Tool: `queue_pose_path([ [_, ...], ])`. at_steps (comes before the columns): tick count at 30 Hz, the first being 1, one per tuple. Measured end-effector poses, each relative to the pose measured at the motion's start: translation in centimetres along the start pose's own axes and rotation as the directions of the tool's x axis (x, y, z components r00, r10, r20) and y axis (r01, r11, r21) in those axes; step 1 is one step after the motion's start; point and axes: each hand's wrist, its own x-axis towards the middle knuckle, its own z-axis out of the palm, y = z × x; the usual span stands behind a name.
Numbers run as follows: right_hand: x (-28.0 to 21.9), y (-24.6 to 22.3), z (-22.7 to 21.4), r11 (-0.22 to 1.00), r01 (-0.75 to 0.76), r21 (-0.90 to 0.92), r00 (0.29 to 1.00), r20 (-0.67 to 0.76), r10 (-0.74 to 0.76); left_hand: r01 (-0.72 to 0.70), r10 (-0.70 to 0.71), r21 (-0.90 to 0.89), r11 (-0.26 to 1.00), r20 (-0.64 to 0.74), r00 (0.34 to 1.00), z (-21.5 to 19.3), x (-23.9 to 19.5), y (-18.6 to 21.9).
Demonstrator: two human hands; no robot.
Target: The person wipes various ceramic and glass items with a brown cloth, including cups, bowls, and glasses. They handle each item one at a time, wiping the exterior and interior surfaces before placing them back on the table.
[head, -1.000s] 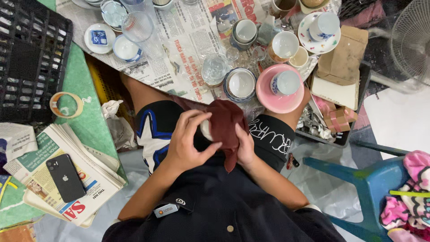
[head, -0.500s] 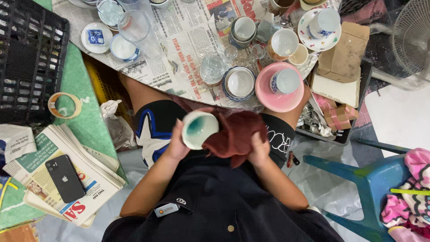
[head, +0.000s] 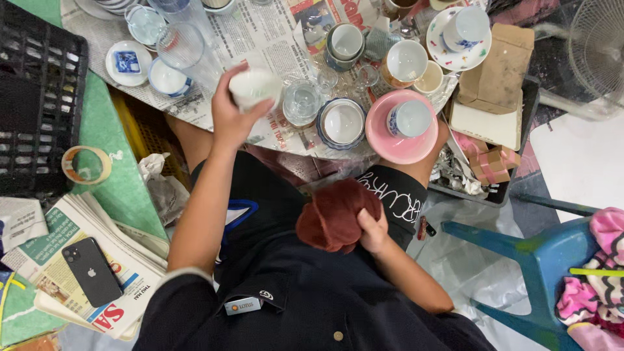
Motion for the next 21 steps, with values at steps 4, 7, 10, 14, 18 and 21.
queue_pose_path([
  [4,-0.2,0.5,0.6,0.998,-0.06,-0.012,0.991,0.118,0.061,0.095,-0.079,0.418,0.903,-0.056,0.995,2.1,5.0,-2.5],
  [7,0.0,-0.2,1.0,0.998,-0.024,-0.066,0.973,0.226,0.038,0.02,0.031,0.61,0.792,-0.072,0.997,3.4,8.5,-5.1],
  [10,0.0,-1.2,1.7,0.983,-0.181,0.039,0.961,0.218,0.169,-0.041,0.141,0.654,0.755,-0.101,0.985,4.3,11.1,-7.8],
  [14,0.2,-1.9,2.5,0.989,-0.141,0.037,0.969,0.211,0.13,-0.076,0.208,0.688,0.722,-0.112,0.972,4.6,12.3,-10.0],
  [18,0.2,-0.9,2.2,0.995,-0.104,0.013,0.976,0.195,0.099,-0.13,0.274,0.784,0.606,-0.052,0.96,4.9,11.3,-9.4],
  [21,-0.4,0.6,1.2,0.998,-0.064,-0.002,0.981,0.183,0.064,-0.253,0.306,0.749,0.612,0.07,0.949,6.1,11.3,-7.8],
])
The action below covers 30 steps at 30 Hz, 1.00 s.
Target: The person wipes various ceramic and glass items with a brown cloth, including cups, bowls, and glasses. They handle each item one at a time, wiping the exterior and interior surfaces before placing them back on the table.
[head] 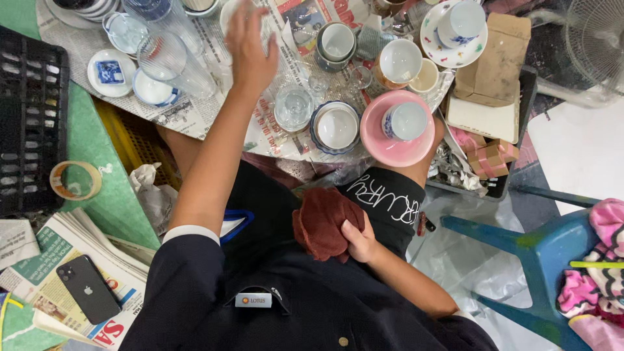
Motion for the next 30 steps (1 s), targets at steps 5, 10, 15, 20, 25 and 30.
queue_pose_path([
  [5,-0.6,1.9,-1.4,0.993,-0.08,0.09,0.995,0.066,0.074,0.004,0.17,-0.474,0.881,0.325,0.93,0.7,2.9,3.4],
  [10,-0.9,2.6,-1.3,0.969,-0.127,0.211,0.99,-0.034,0.137,-0.129,0.328,-0.449,0.884,0.402,0.855,2.7,5.2,5.5],
  [15,-0.9,2.5,-1.5,0.972,-0.086,0.218,0.994,-0.054,0.1,-0.1,0.276,-0.37,0.924,0.46,0.844,3.1,5.2,6.1],
  [20,-0.7,3.0,-2.0,0.98,-0.072,0.187,0.996,-0.046,0.081,-0.182,0.321,-0.345,0.921,0.406,0.856,2.6,5.4,6.1],
  [25,-0.3,3.1,-1.9,0.982,-0.057,0.178,0.995,-0.069,0.07,0.018,0.212,-0.54,0.841,0.36,0.909,1.8,6.0,5.1],
  [30,-0.1,2.3,-2.2,0.994,0.017,0.105,1.0,0.0,-0.017,0.381,-0.015,-0.91,0.163,0.383,0.923,-0.5,3.8,3.8],
])
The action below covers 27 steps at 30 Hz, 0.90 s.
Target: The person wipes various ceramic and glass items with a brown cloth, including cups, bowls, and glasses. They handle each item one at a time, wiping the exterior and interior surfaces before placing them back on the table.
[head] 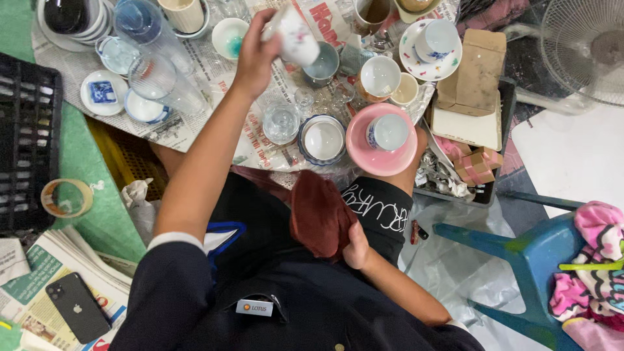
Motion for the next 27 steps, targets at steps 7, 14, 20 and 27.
queue_pose_path([
  [7,-0.4,-1.3,-0.8,0.992,-0.045,0.118,0.998,-0.049,0.051,0.187,-0.338,-0.684,0.705,-0.092,0.937,1.7,-15.0,2.6],
  [14,4.0,-10.8,0.1,0.442,0.5,-0.745,0.862,0.381,-0.333,0.23,-0.258,-0.348,0.909,-0.035,0.966,5.5,-27.3,3.5],
  [20,8.1,-15.1,6.7,0.199,0.636,-0.746,0.771,0.628,-0.109,0.176,-0.201,-0.168,0.97,-0.142,0.969,8.5,-29.5,3.5],
  [27,9.8,-16.9,11.7,0.288,0.532,-0.796,0.784,0.592,0.189,0.331,-0.341,-0.08,0.94,-0.235,0.91,8.8,-29.0,6.3],
])
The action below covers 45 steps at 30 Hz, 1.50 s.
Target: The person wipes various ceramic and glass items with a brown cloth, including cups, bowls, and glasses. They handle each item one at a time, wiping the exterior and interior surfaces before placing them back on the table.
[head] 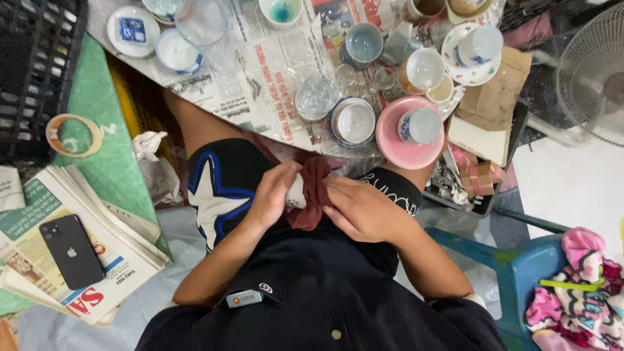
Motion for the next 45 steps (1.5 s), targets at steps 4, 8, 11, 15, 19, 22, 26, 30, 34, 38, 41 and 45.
queue_pose_path([
  [4,-0.9,0.9,0.4,0.967,-0.178,0.182,0.965,0.223,0.136,-0.098,0.096,0.266,0.959,0.023,0.995,0.5,-0.5,3.8],
  [8,-3.2,3.9,2.8,0.911,-0.123,0.395,0.98,0.194,0.049,-0.234,0.207,0.436,0.869,0.11,0.972,1.5,-1.1,7.5],
  [11,-5.6,6.1,6.1,0.73,-0.24,0.64,0.971,0.146,0.191,-0.437,0.427,0.568,0.698,0.16,0.89,2.1,-0.8,8.6],
  [15,-8.1,8.7,9.6,0.042,-0.44,0.897,0.733,0.332,0.594,-0.717,0.708,0.65,0.252,0.382,0.595,2.1,0.1,8.5],
  [19,-9.1,9.4,9.7,-0.174,-0.259,0.95,0.772,0.311,0.554,-0.769,0.702,0.607,0.203,0.458,0.546,2.2,0.8,8.1],
  [22,-8.5,7.7,10.6,0.004,-0.14,0.99,0.862,0.12,0.492,-0.604,0.571,0.451,0.657,0.226,0.789,2.0,0.6,7.5],
  [26,-7.0,6.0,10.1,0.695,-0.067,0.716,0.947,-0.174,0.27,-0.316,0.257,0.366,0.875,0.201,0.945,1.0,0.8,6.4],
  [30,-5.5,5.7,8.0,0.984,-0.019,0.178,0.991,-0.126,0.042,0.04,-0.138,0.493,0.869,0.164,0.977,-0.5,0.6,5.4],
  [34,-4.7,5.3,7.6,0.979,0.0,0.205,0.987,-0.159,0.033,0.05,-0.139,0.391,0.919,0.202,0.969,-0.3,0.0,4.9],
  [38,-5.4,5.3,8.1,0.928,0.105,0.357,0.968,-0.251,-0.013,-0.088,-0.005,0.415,0.906,0.218,0.976,0.6,-0.8,5.9],
  [41,-6.4,5.8,8.1,0.864,0.06,0.5,0.976,-0.211,0.054,-0.172,0.047,0.495,0.852,0.255,0.966,1.2,-0.8,7.3],
  [45,-7.4,7.1,8.1,0.455,-0.034,0.89,0.961,-0.096,0.26,-0.53,0.317,0.577,0.622,0.434,0.844,1.5,-0.2,9.1],
])
